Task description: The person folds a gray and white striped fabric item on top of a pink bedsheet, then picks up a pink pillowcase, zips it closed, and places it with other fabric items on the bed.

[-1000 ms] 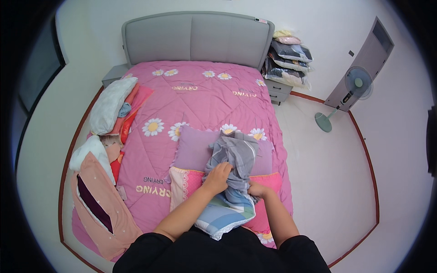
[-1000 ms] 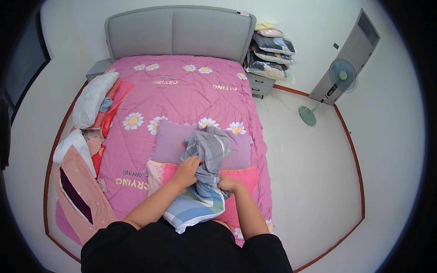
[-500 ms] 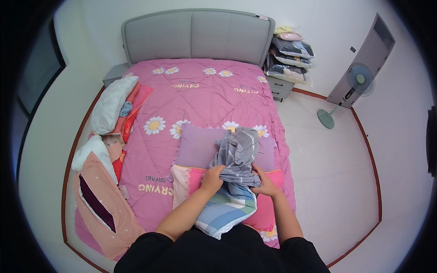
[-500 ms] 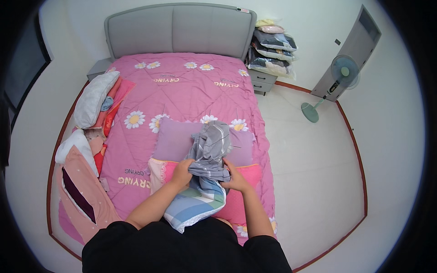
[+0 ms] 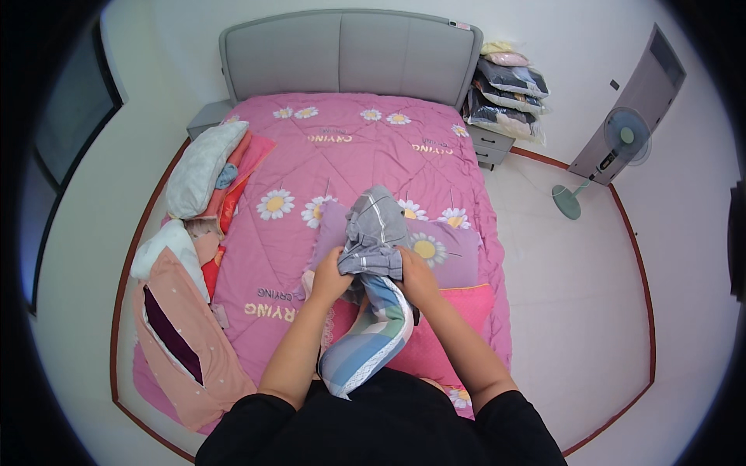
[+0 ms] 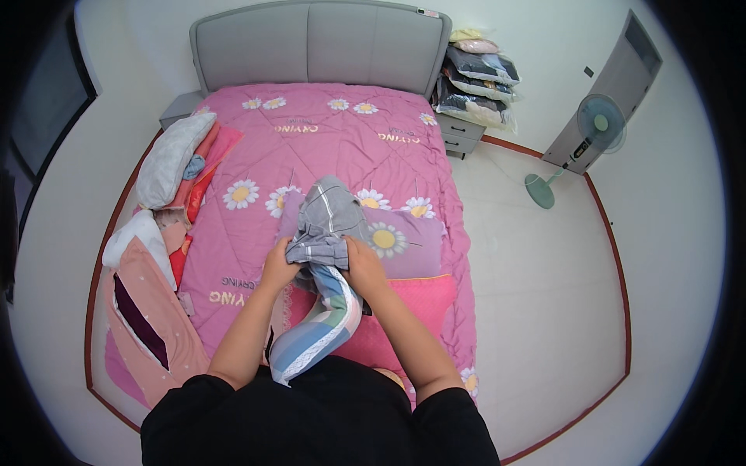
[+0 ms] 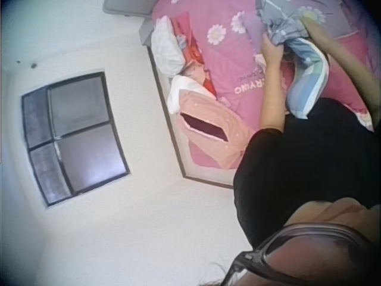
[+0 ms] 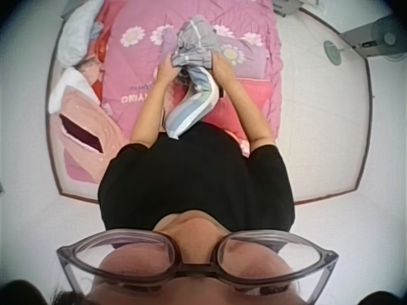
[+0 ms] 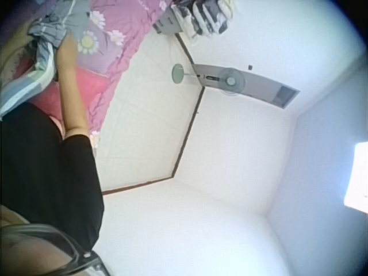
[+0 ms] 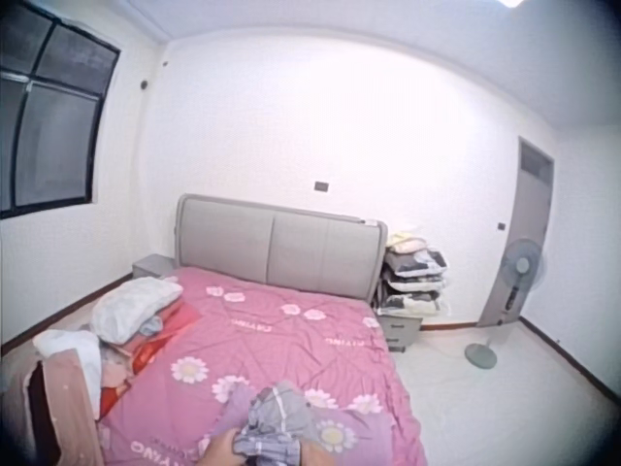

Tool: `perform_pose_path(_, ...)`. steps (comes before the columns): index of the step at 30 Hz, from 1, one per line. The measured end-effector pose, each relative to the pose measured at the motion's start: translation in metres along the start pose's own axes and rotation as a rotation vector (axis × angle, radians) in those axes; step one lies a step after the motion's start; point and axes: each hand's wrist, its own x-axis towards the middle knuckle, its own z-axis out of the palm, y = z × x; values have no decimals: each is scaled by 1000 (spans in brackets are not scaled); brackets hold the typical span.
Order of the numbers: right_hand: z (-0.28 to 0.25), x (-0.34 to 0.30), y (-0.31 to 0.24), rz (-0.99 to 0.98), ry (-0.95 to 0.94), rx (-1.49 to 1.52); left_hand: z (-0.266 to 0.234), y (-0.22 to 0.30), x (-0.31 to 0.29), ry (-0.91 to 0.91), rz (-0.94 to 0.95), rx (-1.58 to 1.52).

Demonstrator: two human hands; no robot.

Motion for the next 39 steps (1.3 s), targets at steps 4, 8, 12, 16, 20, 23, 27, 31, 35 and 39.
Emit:
perform_pose_path(4, 18, 23, 21, 26, 5, -76, 15, 6, 14, -20, -31, 168)
perform_pose_path(8, 11, 34, 53, 50, 52, 72, 26, 16, 22, -52, 47, 171)
perform_pose_path(12, 22, 23, 54, 289, -33, 258, 29, 13, 12, 4, 46, 127)
perform_pose_path(16, 37, -12, 51, 419, -281, 424, 34, 4, -1, 32, -22, 72)
perform_pose_path(20, 30, -39, 53, 525, -482, 543, 36, 6, -9, 74, -5, 60)
perform_pose_path(23, 10, -53, 34, 831, -768, 872, 34, 12, -13, 65, 45, -1)
perform_pose_path(27, 2, -71, 54, 828, -890, 1039, 45, 24, -16, -77, 165, -74)
perform_pose_path(31, -13, -66, 38, 650, -530, 1043, 44, 15, -16, -55, 164, -39)
perform_pose_path(35, -14, -67, 36, 152, -140, 149, 46, 24, -15, -71, 169, -23)
perform_pose_path(39, -7, -56, 42, 101, 185, 49, 51, 29, -14, -31, 244, -47)
